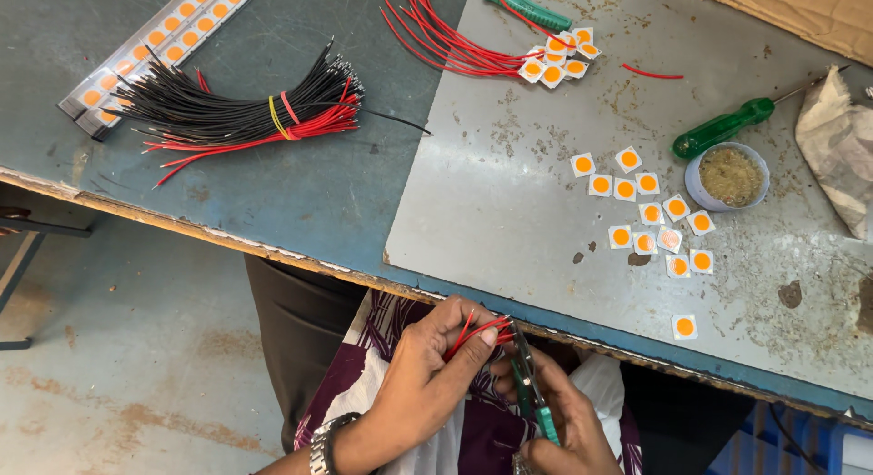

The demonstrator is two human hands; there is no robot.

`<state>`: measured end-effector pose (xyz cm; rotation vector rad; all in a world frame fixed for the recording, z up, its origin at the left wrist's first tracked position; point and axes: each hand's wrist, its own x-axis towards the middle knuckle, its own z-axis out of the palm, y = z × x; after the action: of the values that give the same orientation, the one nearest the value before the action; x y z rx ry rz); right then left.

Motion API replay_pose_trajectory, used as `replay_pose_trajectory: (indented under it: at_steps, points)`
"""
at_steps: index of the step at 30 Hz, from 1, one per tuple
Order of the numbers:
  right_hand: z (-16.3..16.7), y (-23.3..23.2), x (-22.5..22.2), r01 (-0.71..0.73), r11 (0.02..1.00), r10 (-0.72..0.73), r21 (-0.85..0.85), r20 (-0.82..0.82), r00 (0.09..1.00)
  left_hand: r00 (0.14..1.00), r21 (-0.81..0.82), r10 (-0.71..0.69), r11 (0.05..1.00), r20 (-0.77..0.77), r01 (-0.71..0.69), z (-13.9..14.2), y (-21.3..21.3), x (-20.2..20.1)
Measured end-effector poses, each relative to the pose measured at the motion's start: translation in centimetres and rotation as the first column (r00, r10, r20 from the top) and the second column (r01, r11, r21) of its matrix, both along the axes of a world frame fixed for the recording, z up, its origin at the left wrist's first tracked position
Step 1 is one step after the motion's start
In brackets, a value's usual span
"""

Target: The person solders red wires to small square LED modules on a workbench. They strip wire ends with pliers, apply flux, and use a soldering iron to attach wires to the LED contacts. The person handles multiple wires and LEDs throughout the clip.

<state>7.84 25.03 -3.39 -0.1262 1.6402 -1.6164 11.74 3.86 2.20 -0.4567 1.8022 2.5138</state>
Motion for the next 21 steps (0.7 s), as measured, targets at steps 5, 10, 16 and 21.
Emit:
replay_pose_trajectory:
  at_steps: [5, 10, 16, 21]
  points:
    - [-0.2, 0.7, 0.5, 0.153, 0.974, -0.152, -0.164, 0.02, 0.988, 0.998, -0.002, 0.011, 1.0, -0.061, -0.011, -0.3, 0.0, 0.5]
    - [-0.3, 1.6, 1.8, 0.319, 0.895, -0.36, -0.312, -0.081, 0.93, 0.995, -0.086, 0.089, 0.992, -0.048, -0.092, -0.6, -1.4, 1.8]
    - [-0.7, 1.7, 1.9, 0.101, 0.985, -0.102, -0.143, -0.003, 0.995, 0.979, -0.203, -0.018, 0.979, -0.202, -0.023, -0.7, -1.4, 2.9]
    - [-0.7, 1.7, 1.5, 0.047, 0.986, -0.045, -0.157, 0.018, 0.999, 0.943, -0.354, -0.113, 0.935, -0.313, -0.006, -1.1, -1.9, 2.7]
